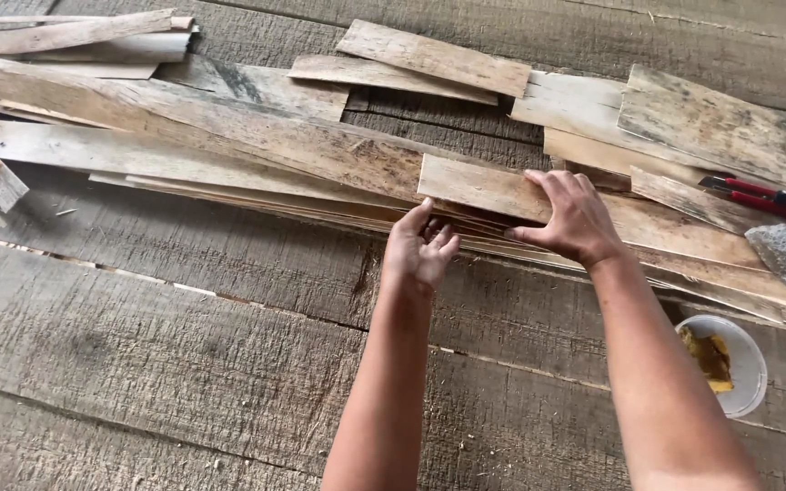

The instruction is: The person scrapes the surface of wooden planks with a red utility knife, removing loose material and smoothing the wood. They handle multiple planks one at a time, repositioning them on the wooden floor as they work.

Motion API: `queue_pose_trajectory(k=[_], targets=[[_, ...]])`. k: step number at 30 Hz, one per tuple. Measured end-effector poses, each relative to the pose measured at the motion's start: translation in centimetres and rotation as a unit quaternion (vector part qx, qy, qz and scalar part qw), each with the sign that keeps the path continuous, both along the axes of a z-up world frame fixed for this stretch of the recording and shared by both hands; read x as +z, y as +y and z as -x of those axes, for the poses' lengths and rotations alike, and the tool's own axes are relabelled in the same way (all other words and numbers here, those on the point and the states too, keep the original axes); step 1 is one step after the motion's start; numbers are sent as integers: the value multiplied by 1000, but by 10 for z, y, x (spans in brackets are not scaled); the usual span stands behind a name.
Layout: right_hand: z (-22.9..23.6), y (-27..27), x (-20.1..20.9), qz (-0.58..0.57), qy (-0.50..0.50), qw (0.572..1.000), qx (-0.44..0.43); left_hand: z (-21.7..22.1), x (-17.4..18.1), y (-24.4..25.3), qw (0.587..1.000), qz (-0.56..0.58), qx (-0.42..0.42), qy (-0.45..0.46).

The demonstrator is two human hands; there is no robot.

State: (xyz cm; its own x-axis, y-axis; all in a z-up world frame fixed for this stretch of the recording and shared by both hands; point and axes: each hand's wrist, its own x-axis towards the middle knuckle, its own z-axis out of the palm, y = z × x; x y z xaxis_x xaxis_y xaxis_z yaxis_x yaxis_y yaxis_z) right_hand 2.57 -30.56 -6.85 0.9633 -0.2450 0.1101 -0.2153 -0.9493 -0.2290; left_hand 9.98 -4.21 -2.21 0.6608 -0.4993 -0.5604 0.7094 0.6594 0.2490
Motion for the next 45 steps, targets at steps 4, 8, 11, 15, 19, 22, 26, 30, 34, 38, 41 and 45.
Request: queue_pose_trajectory(k=[4,8,11,15,19,22,26,30,34,38,41,45], targets=[[2,-3,-7,0,-10,1000,-3,-11,-20,-20,999,2,15,48],[9,16,19,-16,14,1000,5,-7,-15,-27,998,-24,39,42],[9,16,17,21,47,999,7,-6,-16,-33,996,-65,56,18],[6,6,9,71,84,994,10,-10,-10,-29,986,-154,7,-63],[8,7,20,47,88,995,25,-28,-30,-34,978,-190,-6,-90],[9,15,27,68,71,995,21,-28,-27,-35,975,-191,-19,-113],[9,14,11,147,31,988,21,-30,-11,-29,976,-175,-32,-123],[10,10,8,120,24,992,26,-27,11,-21,980,-167,-53,-98],[16,26,38,99,90,991,20,-17,24,-7,976,-122,-103,-148],[21,34,52,82,124,989,9,-13,29,4,970,-103,-126,-179],[23,45,78,60,153,986,-8,-20,13,4,977,-77,-102,-172],[28,54,101,5,212,977,-23,-15,25,9,986,-14,-69,-150]])
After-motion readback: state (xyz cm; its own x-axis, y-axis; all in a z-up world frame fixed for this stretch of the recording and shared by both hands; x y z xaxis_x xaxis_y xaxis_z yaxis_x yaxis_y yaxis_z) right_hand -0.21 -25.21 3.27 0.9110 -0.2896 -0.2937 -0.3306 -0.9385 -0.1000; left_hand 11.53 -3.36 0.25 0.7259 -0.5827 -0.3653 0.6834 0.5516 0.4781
